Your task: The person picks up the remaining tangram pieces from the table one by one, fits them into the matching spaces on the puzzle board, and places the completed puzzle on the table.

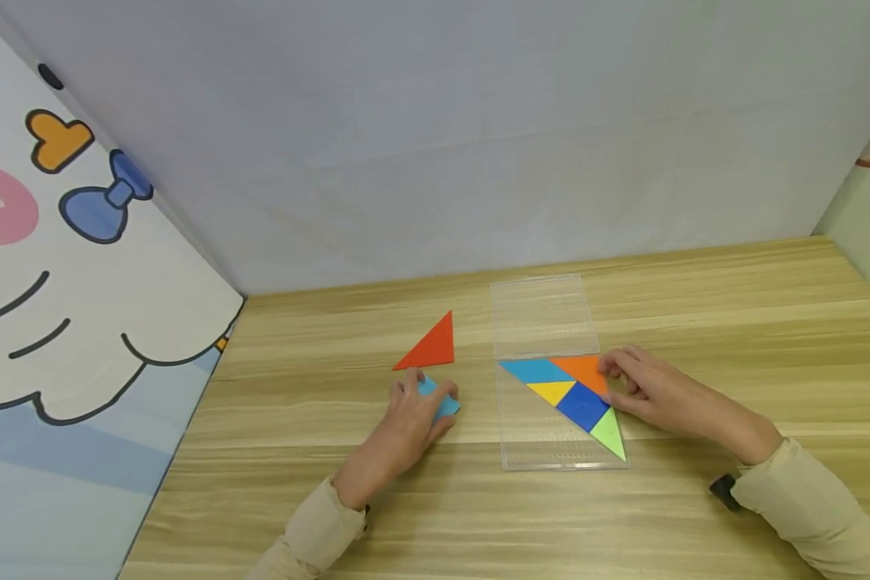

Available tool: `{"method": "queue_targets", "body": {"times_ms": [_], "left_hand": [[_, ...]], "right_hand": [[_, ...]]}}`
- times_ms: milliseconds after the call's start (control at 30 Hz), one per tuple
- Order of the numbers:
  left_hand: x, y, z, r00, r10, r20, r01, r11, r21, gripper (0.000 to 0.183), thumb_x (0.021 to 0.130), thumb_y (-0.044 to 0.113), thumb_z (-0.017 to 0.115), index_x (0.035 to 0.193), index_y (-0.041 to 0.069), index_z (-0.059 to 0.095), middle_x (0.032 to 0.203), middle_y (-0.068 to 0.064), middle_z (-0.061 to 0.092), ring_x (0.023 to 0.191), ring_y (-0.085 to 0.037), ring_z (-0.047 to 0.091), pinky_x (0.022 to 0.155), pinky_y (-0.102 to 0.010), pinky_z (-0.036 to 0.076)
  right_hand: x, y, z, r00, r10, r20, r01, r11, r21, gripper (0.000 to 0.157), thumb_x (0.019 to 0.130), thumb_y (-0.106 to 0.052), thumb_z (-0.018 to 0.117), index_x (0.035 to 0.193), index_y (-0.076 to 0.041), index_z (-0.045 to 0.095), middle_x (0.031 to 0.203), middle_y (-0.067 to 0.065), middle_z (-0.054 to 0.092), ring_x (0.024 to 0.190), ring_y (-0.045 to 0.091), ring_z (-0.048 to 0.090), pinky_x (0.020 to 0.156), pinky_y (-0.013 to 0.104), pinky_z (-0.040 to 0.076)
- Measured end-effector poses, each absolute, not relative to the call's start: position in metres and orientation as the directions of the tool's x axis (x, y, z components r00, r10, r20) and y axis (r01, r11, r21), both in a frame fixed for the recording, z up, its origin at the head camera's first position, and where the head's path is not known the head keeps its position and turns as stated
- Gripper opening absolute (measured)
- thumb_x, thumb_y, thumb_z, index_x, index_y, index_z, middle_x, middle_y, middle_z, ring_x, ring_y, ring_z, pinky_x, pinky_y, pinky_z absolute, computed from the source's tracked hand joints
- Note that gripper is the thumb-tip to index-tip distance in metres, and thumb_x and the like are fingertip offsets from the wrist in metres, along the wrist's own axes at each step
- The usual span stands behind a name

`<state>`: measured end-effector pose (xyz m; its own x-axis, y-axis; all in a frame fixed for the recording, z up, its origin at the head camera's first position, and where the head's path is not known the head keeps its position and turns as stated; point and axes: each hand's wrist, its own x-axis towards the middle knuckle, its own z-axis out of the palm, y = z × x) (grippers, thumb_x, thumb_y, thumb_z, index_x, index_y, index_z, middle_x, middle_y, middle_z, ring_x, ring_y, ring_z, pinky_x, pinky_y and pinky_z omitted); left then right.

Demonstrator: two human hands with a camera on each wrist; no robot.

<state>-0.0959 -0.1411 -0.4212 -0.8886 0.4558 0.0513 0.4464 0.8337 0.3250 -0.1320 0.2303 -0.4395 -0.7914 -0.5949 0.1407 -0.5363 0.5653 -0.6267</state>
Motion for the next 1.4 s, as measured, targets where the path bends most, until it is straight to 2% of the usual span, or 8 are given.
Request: {"method": "queue_targets", "body": {"times_ms": [333,567,700,800,933,1167,1400], "left_hand": [[-0.099,-0.138,-0.426,-0.896,0.440,0.065,0.437,0.844,0.311,0.020,0.098,0.012,0.071,0.111,0.011,0.056,0.116,-0.033,0.044,0.108,-0.048,0.045,0.087,-0.059,0.041],[-0.100,-0.137,-0.424,-0.913,0.407,0.035,0.395,0.859,0.327,0.020,0.097,0.015,0.071,0.111,0.013,0.057,0.117,-0.037,0.044,0.106,-0.051,0.046,0.082,-0.054,0.046],[-0.099,-0.137,-0.421,-0.923,0.384,0.005,0.360,0.861,0.358,0.019,0.097,0.015,0.071,0.110,0.013,0.058,0.120,-0.042,0.045,0.109,-0.056,0.044,0.087,-0.059,0.046],[-0.098,-0.137,-0.419,-0.925,0.380,-0.003,0.351,0.857,0.378,0.018,0.096,0.014,0.072,0.109,0.012,0.059,0.114,-0.042,0.052,0.114,-0.057,0.042,0.095,-0.064,0.039],[-0.098,-0.137,-0.417,-0.926,0.377,-0.003,0.344,0.849,0.402,0.019,0.095,0.013,0.074,0.108,0.011,0.060,0.105,-0.041,0.056,0.119,-0.057,0.039,0.099,-0.066,0.033],[-0.098,-0.138,-0.411,-0.935,0.353,-0.038,0.302,0.847,0.437,0.020,0.095,0.015,0.075,0.108,0.011,0.060,0.112,-0.043,0.045,0.116,-0.052,0.037,0.095,-0.061,0.035],[-0.099,-0.139,-0.409,-0.938,0.342,-0.056,0.283,0.849,0.445,0.018,0.096,0.016,0.074,0.106,0.012,0.060,0.109,-0.034,0.042,0.108,-0.044,0.038,0.091,-0.056,0.037]], "right_hand": [[-0.135,0.231,-0.445,-0.793,-0.593,0.141,-0.534,0.564,-0.630,0.025,0.097,-0.008,0.071,0.118,-0.002,0.060,0.112,0.007,0.058,0.084,0.009,0.049,0.073,0.027,0.052],[-0.134,0.231,-0.445,-0.788,-0.595,0.158,-0.547,0.559,-0.624,0.026,0.096,-0.008,0.072,0.118,-0.002,0.060,0.112,0.008,0.058,0.085,0.009,0.050,0.072,0.026,0.052],[-0.132,0.230,-0.443,-0.787,-0.594,0.167,-0.553,0.561,-0.616,0.026,0.096,-0.008,0.073,0.118,-0.002,0.060,0.111,0.007,0.058,0.085,0.009,0.050,0.072,0.026,0.052],[-0.131,0.230,-0.441,-0.790,-0.592,0.161,-0.550,0.567,-0.613,0.027,0.096,-0.009,0.073,0.118,-0.002,0.060,0.111,0.007,0.058,0.085,0.009,0.050,0.072,0.027,0.052],[-0.130,0.230,-0.438,-0.791,-0.591,0.158,-0.548,0.571,-0.611,0.027,0.096,-0.009,0.073,0.118,-0.002,0.060,0.112,0.007,0.058,0.085,0.010,0.050,0.072,0.027,0.052],[-0.128,0.229,-0.435,-0.794,-0.589,0.152,-0.545,0.578,-0.608,0.026,0.096,-0.009,0.072,0.118,-0.002,0.060,0.112,0.007,0.058,0.085,0.010,0.051,0.073,0.028,0.052],[-0.126,0.229,-0.431,-0.798,-0.586,0.140,-0.535,0.583,-0.612,0.027,0.096,-0.009,0.072,0.119,-0.002,0.059,0.113,0.008,0.058,0.086,0.010,0.052,0.073,0.028,0.052]]}}
